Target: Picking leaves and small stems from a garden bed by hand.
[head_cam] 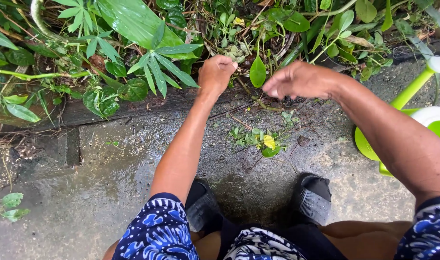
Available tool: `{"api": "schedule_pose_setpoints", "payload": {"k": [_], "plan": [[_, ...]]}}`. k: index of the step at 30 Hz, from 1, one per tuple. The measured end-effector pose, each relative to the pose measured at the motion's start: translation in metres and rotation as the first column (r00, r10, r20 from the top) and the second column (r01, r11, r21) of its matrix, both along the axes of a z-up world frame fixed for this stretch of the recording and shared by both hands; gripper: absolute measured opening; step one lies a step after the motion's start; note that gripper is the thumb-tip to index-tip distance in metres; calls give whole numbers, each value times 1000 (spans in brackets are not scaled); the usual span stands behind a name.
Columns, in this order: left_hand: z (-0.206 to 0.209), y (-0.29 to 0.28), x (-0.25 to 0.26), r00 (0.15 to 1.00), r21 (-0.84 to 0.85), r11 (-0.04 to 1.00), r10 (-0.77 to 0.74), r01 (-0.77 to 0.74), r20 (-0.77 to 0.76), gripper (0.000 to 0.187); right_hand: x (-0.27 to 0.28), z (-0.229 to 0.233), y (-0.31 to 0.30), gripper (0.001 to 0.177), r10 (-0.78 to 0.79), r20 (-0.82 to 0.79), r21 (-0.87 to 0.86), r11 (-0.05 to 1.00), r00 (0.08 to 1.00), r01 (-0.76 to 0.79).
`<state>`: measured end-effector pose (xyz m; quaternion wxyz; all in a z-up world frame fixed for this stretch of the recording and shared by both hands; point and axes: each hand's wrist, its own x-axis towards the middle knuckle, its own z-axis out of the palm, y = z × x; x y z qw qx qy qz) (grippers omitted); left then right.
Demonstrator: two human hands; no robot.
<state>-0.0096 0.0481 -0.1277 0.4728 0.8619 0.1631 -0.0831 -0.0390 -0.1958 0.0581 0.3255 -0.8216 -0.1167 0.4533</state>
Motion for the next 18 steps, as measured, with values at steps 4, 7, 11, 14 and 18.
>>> {"api": "schedule_pose_setpoints", "payload": {"k": [4, 7, 11, 14, 18], "plan": [[71, -23, -21, 984, -239, 959, 130, -155, -118, 40, 25, -10, 16, 22, -293, -2, 71, 954, 956, 292], [71, -25, -25, 956, -475, 830, 251, -292, -149, 36, 36, -27, 22, 23, -483, -88, 212, 846, 871, 490], [68, -28, -25, 958, -580, 764, 261, -281, -121, 41, 42, -43, 28, 28, -578, -222, 270, 737, 785, 619], [70, -28, -26, 959, -522, 804, 254, -283, -129, 38, 42, -47, 29, 30, -596, -274, 256, 712, 755, 654], [69, -25, -25, 970, -374, 896, 209, -242, -126, 31, 40, -49, 28, 29, -586, -307, 255, 709, 750, 658]]}}
